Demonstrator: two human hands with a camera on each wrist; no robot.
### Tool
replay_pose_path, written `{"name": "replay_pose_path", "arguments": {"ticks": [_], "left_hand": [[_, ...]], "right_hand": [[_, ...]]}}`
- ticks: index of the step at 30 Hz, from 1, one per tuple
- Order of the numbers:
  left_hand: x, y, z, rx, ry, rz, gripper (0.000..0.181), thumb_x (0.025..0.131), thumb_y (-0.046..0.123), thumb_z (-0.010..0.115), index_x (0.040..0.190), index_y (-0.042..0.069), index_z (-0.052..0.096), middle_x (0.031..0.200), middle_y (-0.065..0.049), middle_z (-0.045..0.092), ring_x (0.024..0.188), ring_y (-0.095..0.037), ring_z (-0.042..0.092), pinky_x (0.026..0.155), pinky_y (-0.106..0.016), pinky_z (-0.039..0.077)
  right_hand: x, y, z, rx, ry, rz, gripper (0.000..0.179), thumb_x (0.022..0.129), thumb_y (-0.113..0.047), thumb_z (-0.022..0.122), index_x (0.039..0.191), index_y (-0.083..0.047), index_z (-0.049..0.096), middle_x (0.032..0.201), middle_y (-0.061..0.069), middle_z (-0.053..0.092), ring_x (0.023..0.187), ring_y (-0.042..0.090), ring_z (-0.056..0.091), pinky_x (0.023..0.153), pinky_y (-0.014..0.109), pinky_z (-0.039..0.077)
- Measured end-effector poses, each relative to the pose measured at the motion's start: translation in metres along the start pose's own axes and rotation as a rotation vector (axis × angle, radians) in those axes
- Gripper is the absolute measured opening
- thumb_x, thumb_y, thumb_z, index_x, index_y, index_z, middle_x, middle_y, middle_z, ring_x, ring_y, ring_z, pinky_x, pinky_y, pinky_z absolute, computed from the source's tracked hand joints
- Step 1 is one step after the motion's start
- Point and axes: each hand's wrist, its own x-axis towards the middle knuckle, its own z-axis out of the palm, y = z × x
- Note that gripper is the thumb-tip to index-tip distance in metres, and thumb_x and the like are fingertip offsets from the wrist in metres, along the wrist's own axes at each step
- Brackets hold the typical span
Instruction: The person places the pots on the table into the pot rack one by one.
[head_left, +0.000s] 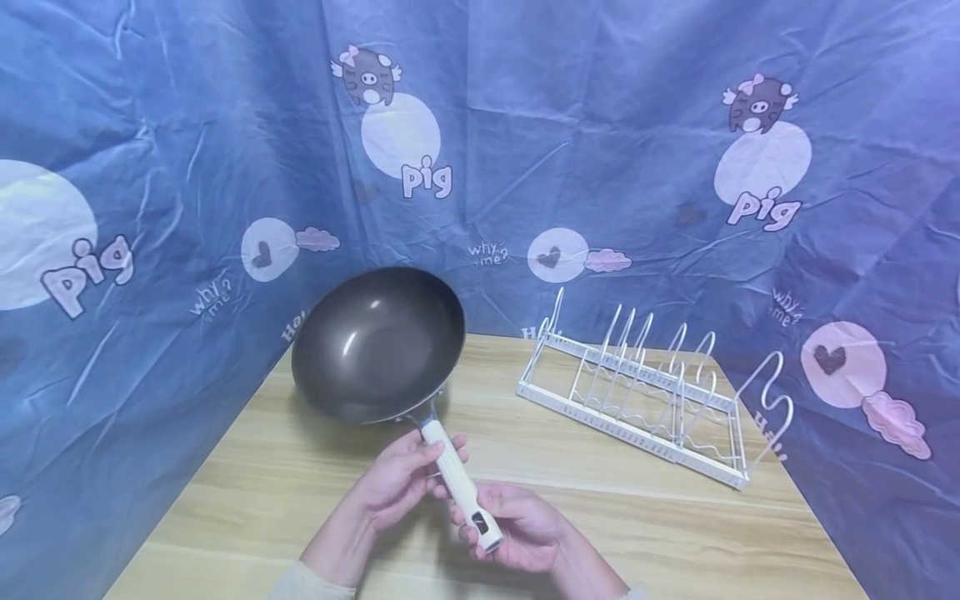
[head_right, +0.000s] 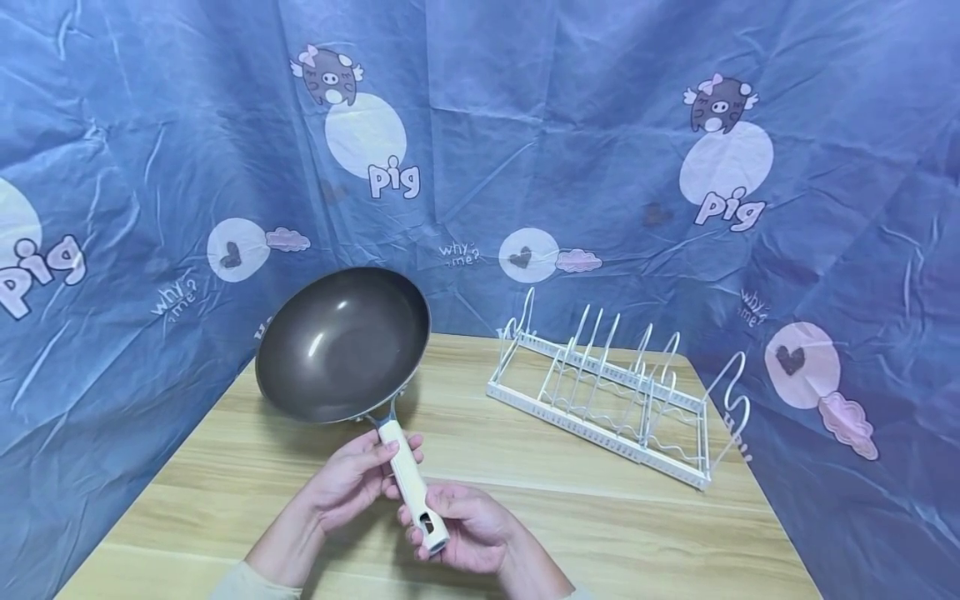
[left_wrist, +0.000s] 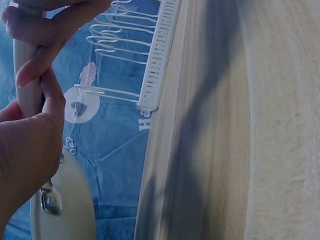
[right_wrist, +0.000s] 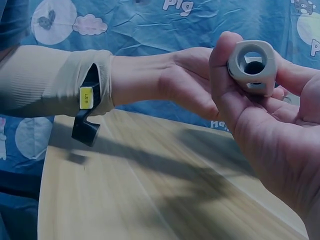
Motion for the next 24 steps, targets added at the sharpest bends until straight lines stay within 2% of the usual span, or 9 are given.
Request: {"name": "replay_pose_path", "arguments": {"ticks": [5, 9, 12, 17, 21, 24], "left_hand": [[0.003, -0.001, 0.000, 0.034, -0.021, 0.010, 0.069, 0.111, 0.020, 0.057, 0.161, -0.012, 0.022, 0.159, -0.022, 0.057, 0.128, -0.014, 0.070, 0.115, -0.030, 0.055], [0.005, -0.002, 0.000, 0.090, -0.061, 0.014, 0.071, 0.113, 0.022, 0.054, 0.162, -0.015, 0.018, 0.162, -0.027, 0.052, 0.127, -0.014, 0.069, 0.108, -0.025, 0.056], [0.007, -0.002, 0.000, 0.148, -0.091, 0.022, 0.072, 0.114, 0.024, 0.052, 0.162, -0.016, 0.017, 0.157, -0.024, 0.057, 0.125, -0.013, 0.069, 0.102, -0.023, 0.057], [0.011, -0.002, 0.001, 0.209, -0.117, 0.053, 0.067, 0.115, 0.024, 0.051, 0.160, -0.016, 0.023, 0.140, -0.008, 0.068, 0.121, -0.014, 0.070, 0.098, -0.021, 0.059], [0.014, -0.001, 0.004, 0.224, -0.126, 0.086, 0.064, 0.115, 0.023, 0.049, 0.161, -0.013, 0.023, 0.142, -0.010, 0.065, 0.120, -0.015, 0.071, 0.100, -0.022, 0.060], [0.016, 0.000, 0.007, 0.244, -0.094, 0.085, 0.062, 0.115, 0.020, 0.050, 0.163, -0.009, 0.024, 0.146, -0.016, 0.063, 0.118, -0.016, 0.072, 0.100, -0.023, 0.060]], "right_hand": [[-0.003, 0.004, 0.001, -0.021, 0.038, -0.011, 0.051, 0.119, -0.020, 0.019, 0.167, -0.010, 0.032, 0.135, -0.008, 0.067, 0.114, 0.002, 0.070, 0.101, 0.013, 0.059], [-0.006, 0.009, 0.002, -0.088, 0.090, -0.024, 0.050, 0.119, -0.019, 0.020, 0.166, -0.011, 0.034, 0.133, -0.009, 0.069, 0.113, 0.002, 0.071, 0.100, 0.015, 0.061], [-0.008, 0.011, 0.004, -0.133, 0.135, -0.033, 0.049, 0.119, -0.017, 0.022, 0.166, -0.011, 0.037, 0.132, -0.010, 0.070, 0.112, 0.002, 0.072, 0.100, 0.018, 0.062], [-0.010, 0.015, 0.007, -0.174, 0.209, -0.045, 0.047, 0.119, -0.012, 0.025, 0.163, -0.012, 0.041, 0.130, -0.009, 0.071, 0.111, 0.005, 0.073, 0.100, 0.025, 0.064], [-0.009, 0.016, 0.009, -0.210, 0.250, -0.066, 0.046, 0.119, -0.010, 0.028, 0.162, -0.013, 0.043, 0.129, -0.008, 0.072, 0.111, 0.006, 0.074, 0.100, 0.028, 0.065], [-0.009, 0.018, 0.009, -0.247, 0.285, -0.072, 0.045, 0.118, -0.010, 0.031, 0.162, -0.014, 0.043, 0.128, -0.009, 0.072, 0.110, 0.007, 0.075, 0.100, 0.030, 0.066]]}}
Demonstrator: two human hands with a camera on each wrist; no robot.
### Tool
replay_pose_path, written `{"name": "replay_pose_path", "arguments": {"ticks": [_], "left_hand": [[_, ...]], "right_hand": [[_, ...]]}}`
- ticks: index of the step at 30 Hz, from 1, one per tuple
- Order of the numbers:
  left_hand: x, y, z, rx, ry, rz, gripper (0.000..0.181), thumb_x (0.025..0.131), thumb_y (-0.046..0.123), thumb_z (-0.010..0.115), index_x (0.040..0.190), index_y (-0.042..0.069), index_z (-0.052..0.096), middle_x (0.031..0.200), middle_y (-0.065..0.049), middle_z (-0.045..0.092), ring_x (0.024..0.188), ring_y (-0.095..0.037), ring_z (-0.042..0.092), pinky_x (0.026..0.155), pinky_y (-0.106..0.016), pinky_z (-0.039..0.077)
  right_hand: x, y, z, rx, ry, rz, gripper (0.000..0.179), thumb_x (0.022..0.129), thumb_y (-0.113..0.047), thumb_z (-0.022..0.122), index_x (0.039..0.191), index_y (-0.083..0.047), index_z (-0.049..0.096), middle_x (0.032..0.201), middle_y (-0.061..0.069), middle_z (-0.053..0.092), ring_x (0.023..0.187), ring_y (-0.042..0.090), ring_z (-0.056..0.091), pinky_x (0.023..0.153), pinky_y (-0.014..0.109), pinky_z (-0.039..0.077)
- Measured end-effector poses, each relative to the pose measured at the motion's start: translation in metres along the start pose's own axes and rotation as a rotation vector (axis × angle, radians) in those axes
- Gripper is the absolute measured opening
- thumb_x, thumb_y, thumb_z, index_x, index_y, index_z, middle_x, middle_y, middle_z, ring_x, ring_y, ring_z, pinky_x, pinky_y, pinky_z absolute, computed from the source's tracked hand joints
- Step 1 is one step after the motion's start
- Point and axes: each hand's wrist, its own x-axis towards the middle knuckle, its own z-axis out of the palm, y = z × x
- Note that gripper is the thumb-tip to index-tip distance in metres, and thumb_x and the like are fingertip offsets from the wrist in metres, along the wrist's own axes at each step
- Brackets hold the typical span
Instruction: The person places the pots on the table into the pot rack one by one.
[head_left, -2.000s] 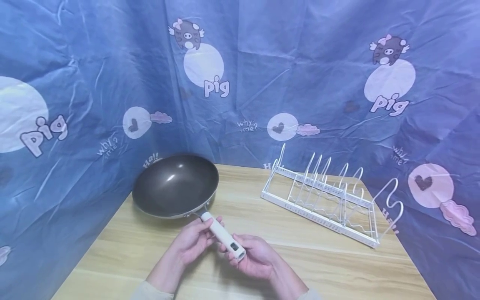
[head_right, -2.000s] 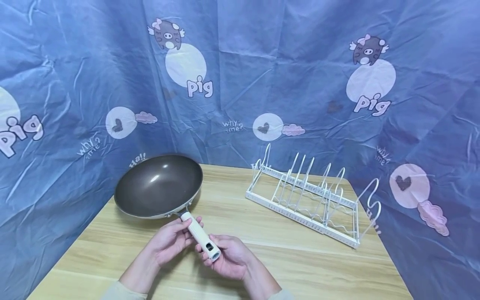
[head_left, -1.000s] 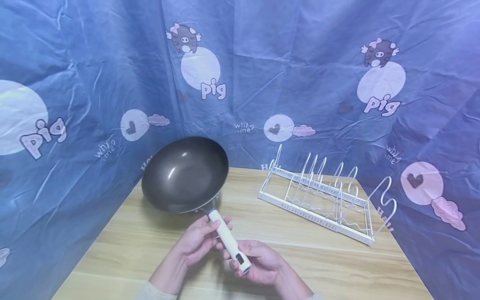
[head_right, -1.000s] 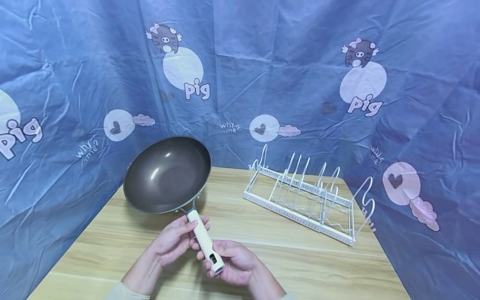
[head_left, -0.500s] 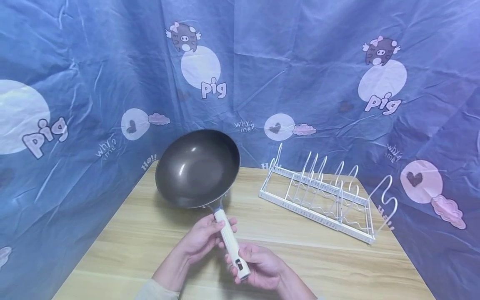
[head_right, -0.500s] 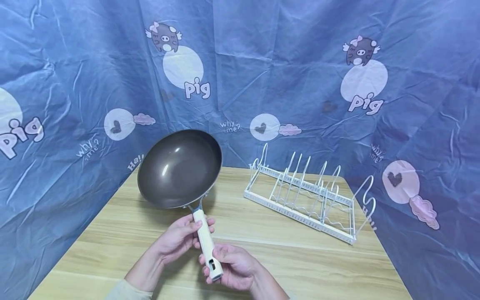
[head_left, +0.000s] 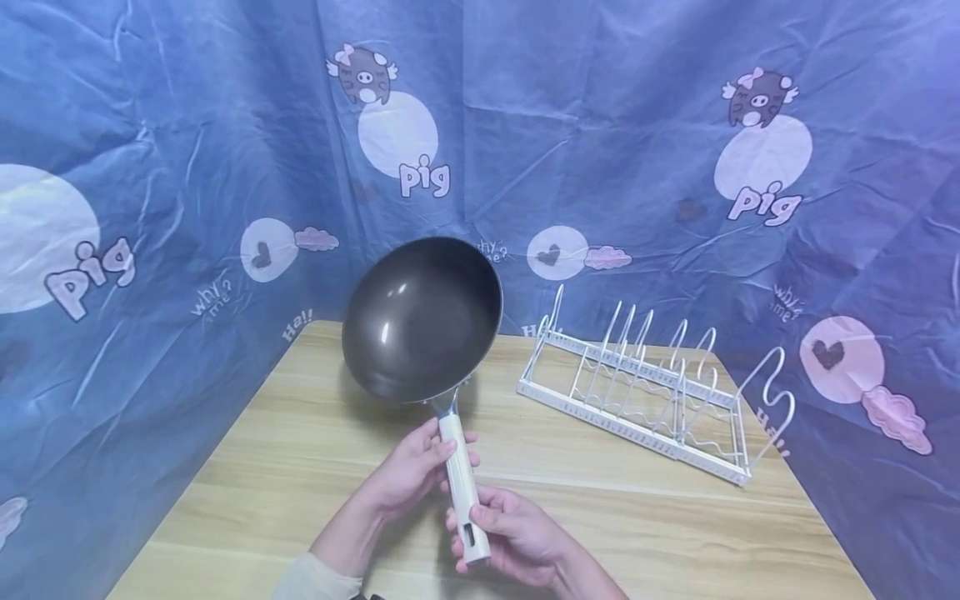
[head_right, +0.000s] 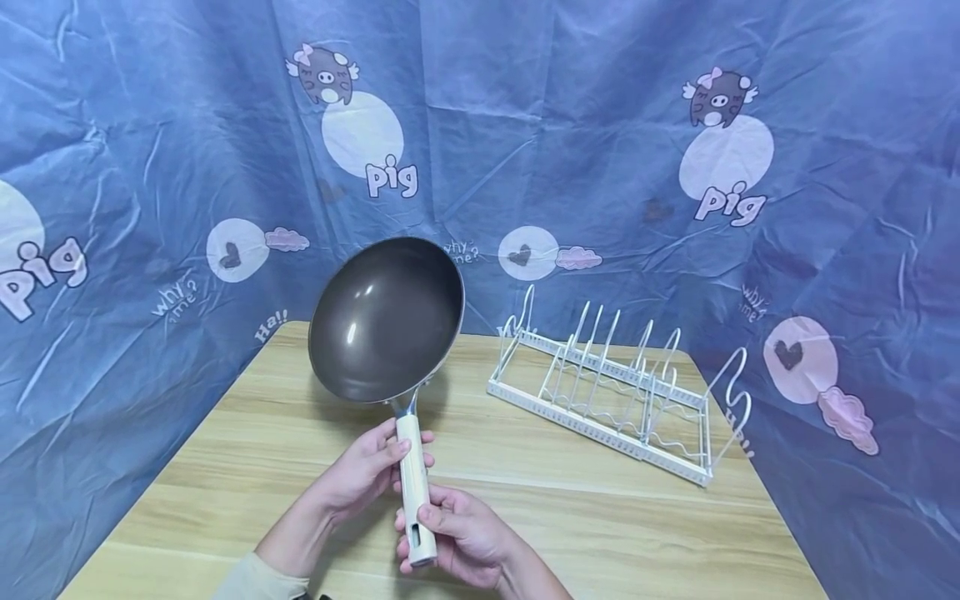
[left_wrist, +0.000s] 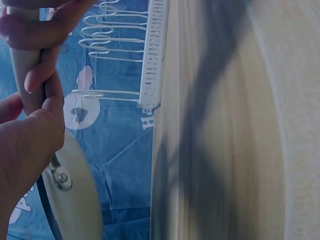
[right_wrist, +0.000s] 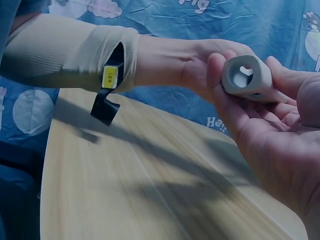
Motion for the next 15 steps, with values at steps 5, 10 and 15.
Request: {"name": "replay_pose_path", "arguments": {"ticks": [5, 10, 15], "left_hand": [[0.007, 0.003, 0.010, 0.082, 0.111, -0.065, 0.057, 0.109, 0.020, 0.062, 0.158, -0.002, 0.041, 0.136, -0.025, 0.068, 0.111, -0.020, 0.074, 0.094, -0.030, 0.064], [0.014, 0.004, 0.019, 0.204, 0.177, -0.056, 0.062, 0.101, 0.018, 0.074, 0.153, -0.003, 0.047, 0.144, -0.030, 0.063, 0.121, -0.034, 0.073, 0.105, -0.042, 0.065], [0.020, 0.005, 0.023, 0.313, 0.179, -0.027, 0.068, 0.098, 0.016, 0.078, 0.150, -0.010, 0.044, 0.147, -0.032, 0.062, 0.134, -0.040, 0.068, 0.112, -0.042, 0.061]], "right_hand": [[-0.001, 0.003, -0.001, -0.058, 0.048, -0.033, 0.044, 0.118, -0.010, 0.034, 0.162, -0.008, 0.040, 0.127, -0.007, 0.071, 0.109, 0.008, 0.075, 0.098, 0.032, 0.067], [-0.003, 0.003, -0.001, -0.124, 0.083, -0.058, 0.037, 0.117, -0.008, 0.039, 0.152, -0.008, 0.047, 0.125, -0.007, 0.072, 0.106, 0.009, 0.076, 0.094, 0.033, 0.068], [-0.008, -0.002, -0.001, -0.194, 0.169, -0.021, 0.031, 0.115, -0.009, 0.045, 0.146, -0.009, 0.051, 0.119, -0.008, 0.072, 0.100, 0.008, 0.077, 0.091, 0.033, 0.069]]}}
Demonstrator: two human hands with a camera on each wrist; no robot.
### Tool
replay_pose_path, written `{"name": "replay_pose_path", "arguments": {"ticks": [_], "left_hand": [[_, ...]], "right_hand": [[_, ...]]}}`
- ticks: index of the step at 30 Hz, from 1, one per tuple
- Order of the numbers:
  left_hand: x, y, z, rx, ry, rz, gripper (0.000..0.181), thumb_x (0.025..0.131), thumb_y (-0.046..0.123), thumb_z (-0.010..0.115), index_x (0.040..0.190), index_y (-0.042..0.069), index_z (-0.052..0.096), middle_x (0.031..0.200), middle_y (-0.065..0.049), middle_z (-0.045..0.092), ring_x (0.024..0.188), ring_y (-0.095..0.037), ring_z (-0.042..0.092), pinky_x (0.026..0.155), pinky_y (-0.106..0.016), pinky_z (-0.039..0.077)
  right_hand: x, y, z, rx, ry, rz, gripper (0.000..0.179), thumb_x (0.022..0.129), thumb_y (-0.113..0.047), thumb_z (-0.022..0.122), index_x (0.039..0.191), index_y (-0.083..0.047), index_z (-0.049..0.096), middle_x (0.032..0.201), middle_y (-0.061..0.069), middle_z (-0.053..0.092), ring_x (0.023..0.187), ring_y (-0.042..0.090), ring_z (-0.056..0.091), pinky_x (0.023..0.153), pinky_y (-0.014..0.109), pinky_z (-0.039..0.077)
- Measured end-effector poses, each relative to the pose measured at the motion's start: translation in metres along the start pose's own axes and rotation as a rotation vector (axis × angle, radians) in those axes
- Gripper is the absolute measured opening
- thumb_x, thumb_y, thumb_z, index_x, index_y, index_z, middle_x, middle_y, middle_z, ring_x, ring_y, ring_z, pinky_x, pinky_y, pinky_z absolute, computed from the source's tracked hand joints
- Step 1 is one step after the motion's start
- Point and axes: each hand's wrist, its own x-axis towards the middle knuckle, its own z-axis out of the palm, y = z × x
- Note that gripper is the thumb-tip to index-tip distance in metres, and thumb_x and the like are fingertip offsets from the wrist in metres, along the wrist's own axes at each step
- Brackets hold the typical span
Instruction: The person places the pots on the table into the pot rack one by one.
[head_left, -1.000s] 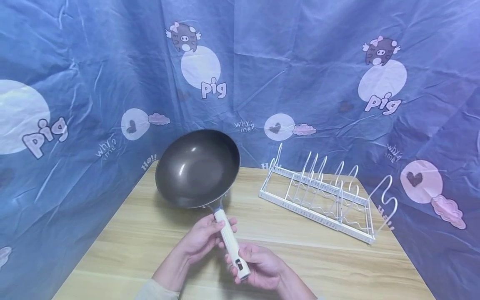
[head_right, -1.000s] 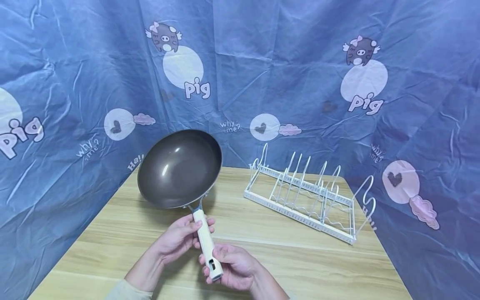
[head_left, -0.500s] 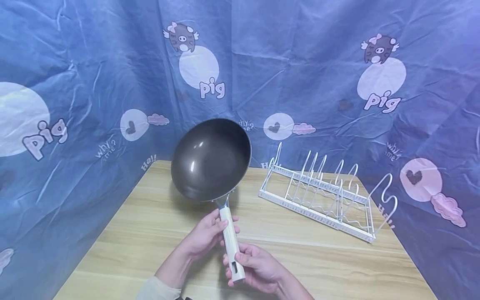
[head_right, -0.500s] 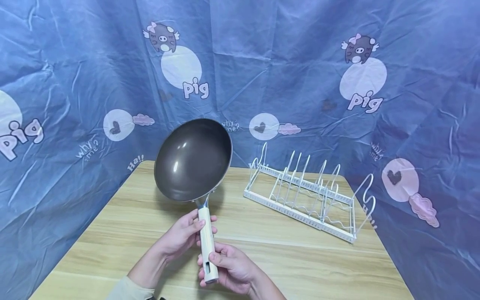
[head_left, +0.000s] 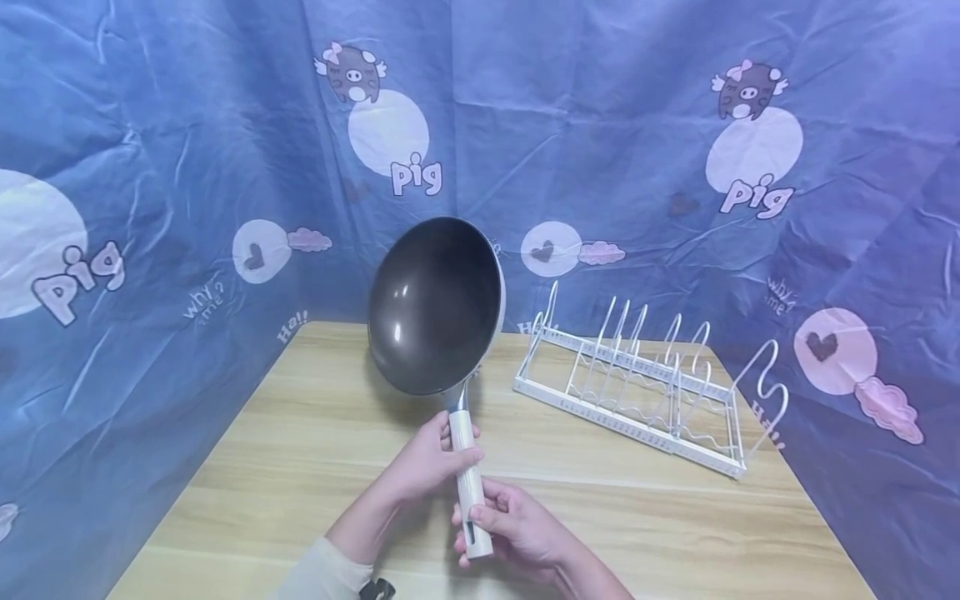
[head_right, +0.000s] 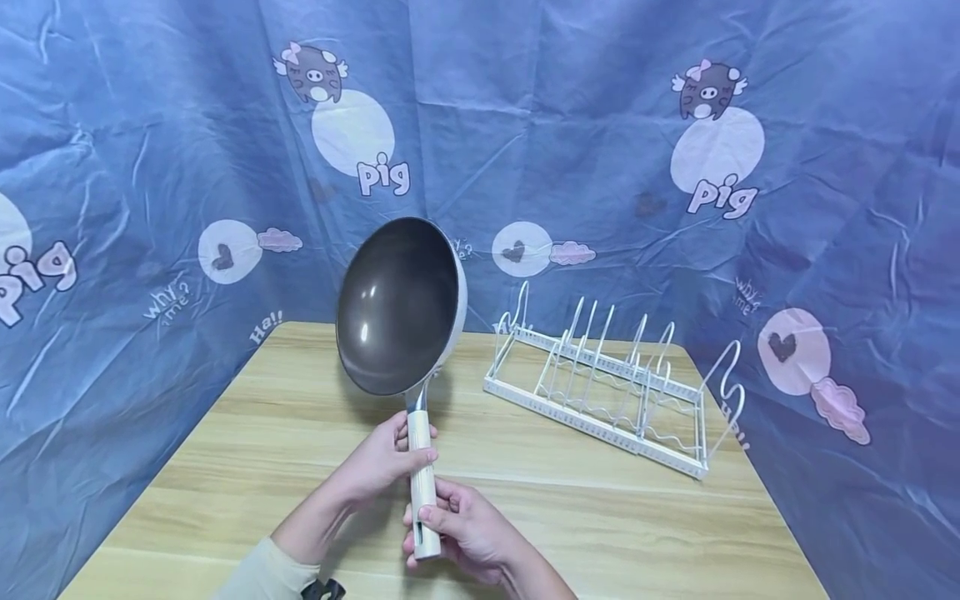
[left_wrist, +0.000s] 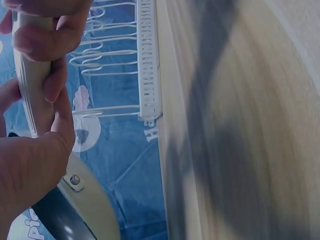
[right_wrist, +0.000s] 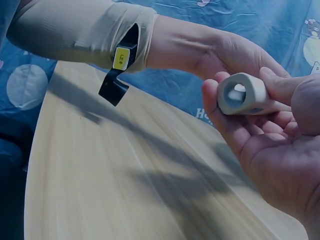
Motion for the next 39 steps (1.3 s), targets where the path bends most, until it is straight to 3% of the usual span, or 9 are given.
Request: {"name": "replay_pose_path", "arguments": {"ticks": [6, 12, 17, 25, 28, 39], "left_hand": [[0.003, -0.003, 0.002, -0.061, -0.072, 0.001, 0.061, 0.104, 0.019, 0.072, 0.150, -0.011, 0.045, 0.143, -0.034, 0.063, 0.120, -0.032, 0.075, 0.108, -0.040, 0.064], [0.005, -0.009, 0.003, -0.129, -0.139, -0.001, 0.064, 0.106, 0.017, 0.068, 0.156, -0.009, 0.038, 0.151, -0.036, 0.058, 0.128, -0.048, 0.071, 0.113, -0.046, 0.061], [0.007, -0.011, 0.005, -0.161, -0.161, 0.018, 0.066, 0.106, 0.014, 0.067, 0.160, -0.006, 0.035, 0.160, -0.036, 0.049, 0.133, -0.056, 0.064, 0.113, -0.045, 0.061], [0.008, -0.014, 0.008, -0.209, -0.176, 0.028, 0.074, 0.105, 0.010, 0.067, 0.168, 0.000, 0.028, 0.169, -0.030, 0.042, 0.140, -0.050, 0.062, 0.115, -0.046, 0.060], [0.009, -0.013, 0.008, -0.235, -0.172, 0.025, 0.079, 0.104, 0.008, 0.067, 0.170, 0.003, 0.025, 0.170, -0.029, 0.040, 0.140, -0.046, 0.064, 0.117, -0.045, 0.058], [0.015, -0.004, 0.010, -0.158, -0.158, 0.043, 0.080, 0.101, 0.009, 0.073, 0.169, 0.002, 0.030, 0.166, -0.022, 0.051, 0.141, -0.041, 0.065, 0.119, -0.046, 0.056]], "right_hand": [[-0.003, 0.000, -0.002, -0.017, 0.044, 0.025, 0.042, 0.114, -0.010, 0.049, 0.154, 0.001, 0.043, 0.117, -0.008, 0.072, 0.099, 0.008, 0.077, 0.094, 0.035, 0.069], [-0.004, 0.006, -0.005, 0.018, 0.038, 0.011, 0.033, 0.113, -0.007, 0.050, 0.146, -0.008, 0.050, 0.116, -0.008, 0.073, 0.098, 0.009, 0.079, 0.097, 0.036, 0.068], [-0.006, 0.003, -0.003, 0.005, 0.065, 0.002, 0.037, 0.111, -0.005, 0.052, 0.149, -0.003, 0.049, 0.114, -0.007, 0.073, 0.096, 0.009, 0.079, 0.093, 0.035, 0.069], [-0.009, 0.003, -0.003, -0.145, 0.157, 0.008, 0.065, 0.110, -0.009, 0.059, 0.161, 0.016, 0.027, 0.114, -0.004, 0.071, 0.093, 0.008, 0.078, 0.088, 0.033, 0.070], [-0.008, 0.004, -0.002, -0.232, 0.192, -0.006, 0.068, 0.109, -0.008, 0.061, 0.161, 0.018, 0.026, 0.113, -0.003, 0.070, 0.091, 0.008, 0.079, 0.086, 0.030, 0.070], [-0.008, 0.003, 0.007, -0.393, 0.401, -0.017, 0.074, 0.103, -0.007, 0.070, 0.167, 0.002, 0.033, 0.119, 0.024, 0.068, 0.087, 0.013, 0.078, 0.085, 0.030, 0.070]]}}
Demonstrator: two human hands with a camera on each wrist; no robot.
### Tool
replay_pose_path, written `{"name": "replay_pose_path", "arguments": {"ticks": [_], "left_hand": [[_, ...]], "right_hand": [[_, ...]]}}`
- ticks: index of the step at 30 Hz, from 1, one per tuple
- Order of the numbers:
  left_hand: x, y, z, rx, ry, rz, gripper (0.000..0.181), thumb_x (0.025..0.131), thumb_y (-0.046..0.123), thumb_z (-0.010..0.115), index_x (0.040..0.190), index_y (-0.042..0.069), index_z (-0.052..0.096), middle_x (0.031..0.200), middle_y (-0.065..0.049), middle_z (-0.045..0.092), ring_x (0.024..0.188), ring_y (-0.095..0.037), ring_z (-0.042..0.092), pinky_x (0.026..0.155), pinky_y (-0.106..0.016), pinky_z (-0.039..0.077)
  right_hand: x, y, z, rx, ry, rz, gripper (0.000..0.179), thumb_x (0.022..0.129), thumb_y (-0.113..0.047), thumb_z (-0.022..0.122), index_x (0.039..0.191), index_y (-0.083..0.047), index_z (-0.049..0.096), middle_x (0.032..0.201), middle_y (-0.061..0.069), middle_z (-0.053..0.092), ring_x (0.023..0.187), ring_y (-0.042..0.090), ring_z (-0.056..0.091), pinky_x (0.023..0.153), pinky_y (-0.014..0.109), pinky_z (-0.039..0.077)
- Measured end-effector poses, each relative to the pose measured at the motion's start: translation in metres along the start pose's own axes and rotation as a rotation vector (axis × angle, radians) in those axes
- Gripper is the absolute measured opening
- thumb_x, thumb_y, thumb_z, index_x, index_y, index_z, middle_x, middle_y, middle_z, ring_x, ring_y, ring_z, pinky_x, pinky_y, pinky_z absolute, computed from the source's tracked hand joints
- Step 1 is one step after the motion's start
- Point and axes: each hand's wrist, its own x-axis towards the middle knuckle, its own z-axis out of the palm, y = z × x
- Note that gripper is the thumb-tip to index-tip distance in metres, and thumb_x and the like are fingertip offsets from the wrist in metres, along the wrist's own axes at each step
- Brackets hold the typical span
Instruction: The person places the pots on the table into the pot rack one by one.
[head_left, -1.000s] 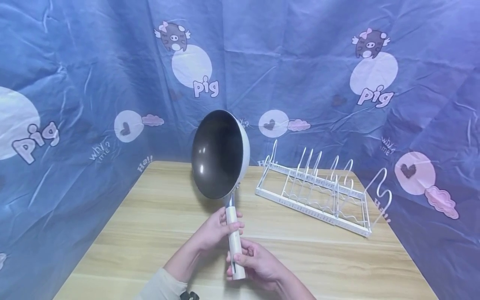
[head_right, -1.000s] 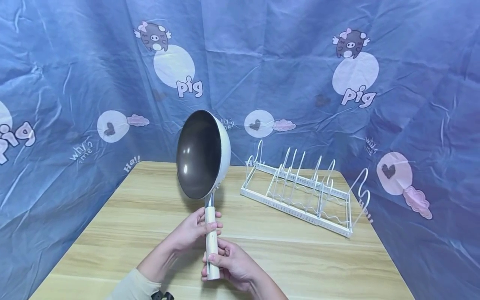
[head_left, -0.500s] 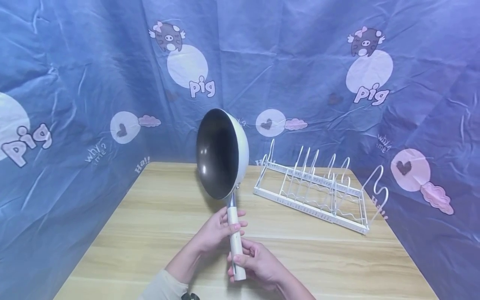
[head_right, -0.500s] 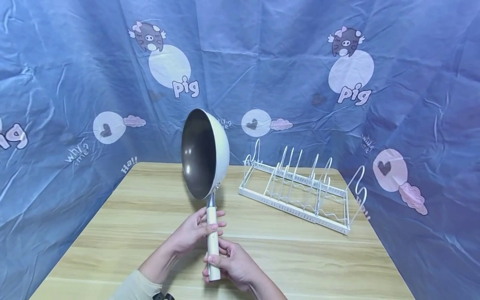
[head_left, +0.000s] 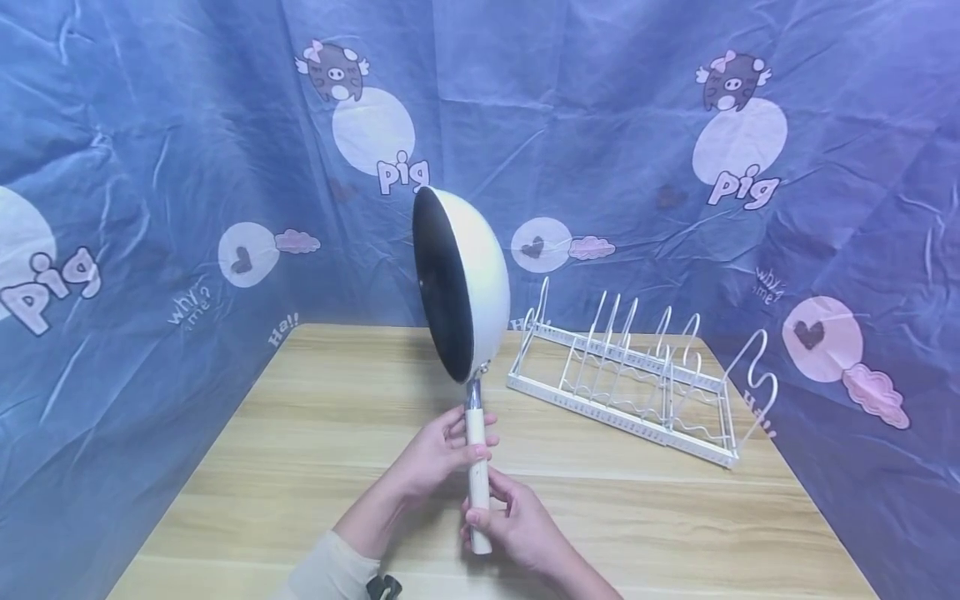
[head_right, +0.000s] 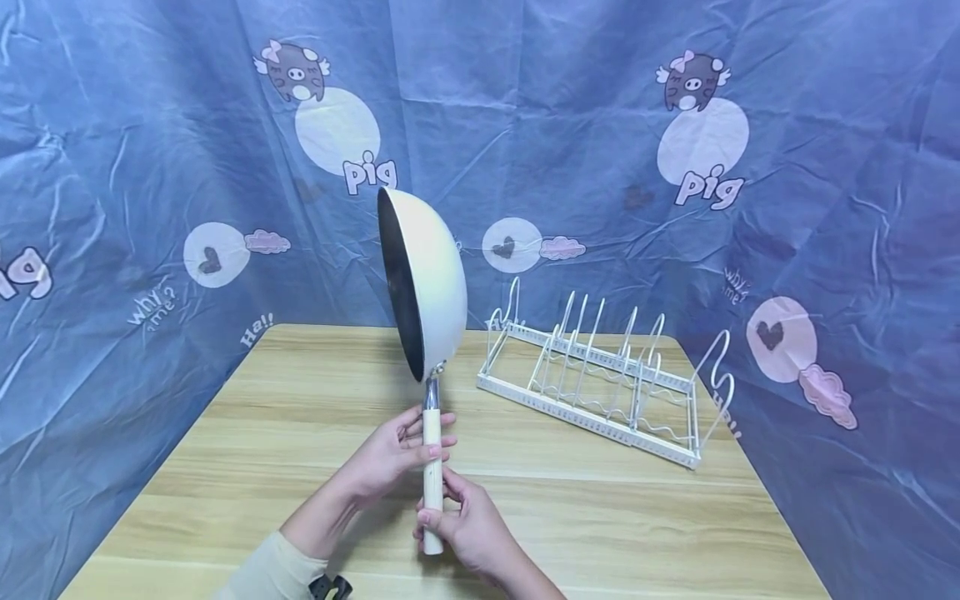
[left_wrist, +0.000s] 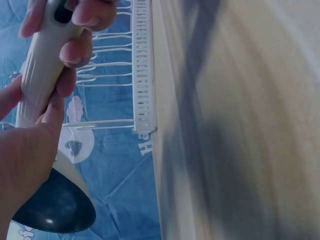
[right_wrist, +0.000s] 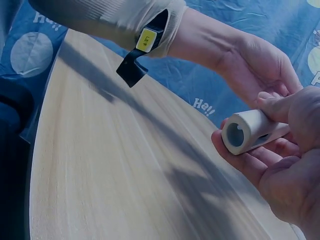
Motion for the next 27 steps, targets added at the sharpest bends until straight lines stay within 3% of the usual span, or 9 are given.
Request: {"name": "replay_pose_path", "arguments": {"ticks": [7, 17, 27], "left_hand": [[0.003, 0.007, 0.004, 0.012, -0.005, 0.002, 0.084, 0.101, 0.010, 0.074, 0.171, 0.005, 0.027, 0.167, -0.018, 0.051, 0.143, -0.040, 0.063, 0.119, -0.047, 0.055], [0.012, 0.013, 0.011, 0.033, 0.003, 0.026, 0.080, 0.099, 0.008, 0.074, 0.168, 0.006, 0.034, 0.160, -0.017, 0.059, 0.131, -0.034, 0.072, 0.116, -0.043, 0.059], [0.019, 0.025, 0.018, -0.041, -0.031, 0.030, 0.080, 0.098, -0.004, 0.068, 0.169, 0.003, 0.030, 0.161, -0.023, 0.055, 0.133, -0.038, 0.070, 0.108, -0.040, 0.064]], "right_hand": [[-0.003, -0.003, 0.004, -0.032, 0.054, -0.004, 0.078, 0.103, -0.010, 0.071, 0.168, 0.001, 0.030, 0.123, 0.027, 0.068, 0.087, 0.014, 0.079, 0.085, 0.031, 0.070], [-0.001, -0.003, 0.005, -0.046, 0.164, -0.017, 0.078, 0.101, -0.009, 0.074, 0.167, 0.003, 0.034, 0.124, 0.025, 0.067, 0.089, 0.015, 0.081, 0.085, 0.033, 0.071], [-0.001, -0.007, 0.007, -0.070, 0.240, -0.064, 0.075, 0.100, -0.006, 0.075, 0.163, 0.006, 0.037, 0.128, 0.034, 0.064, 0.093, 0.016, 0.083, 0.084, 0.033, 0.071]]}}
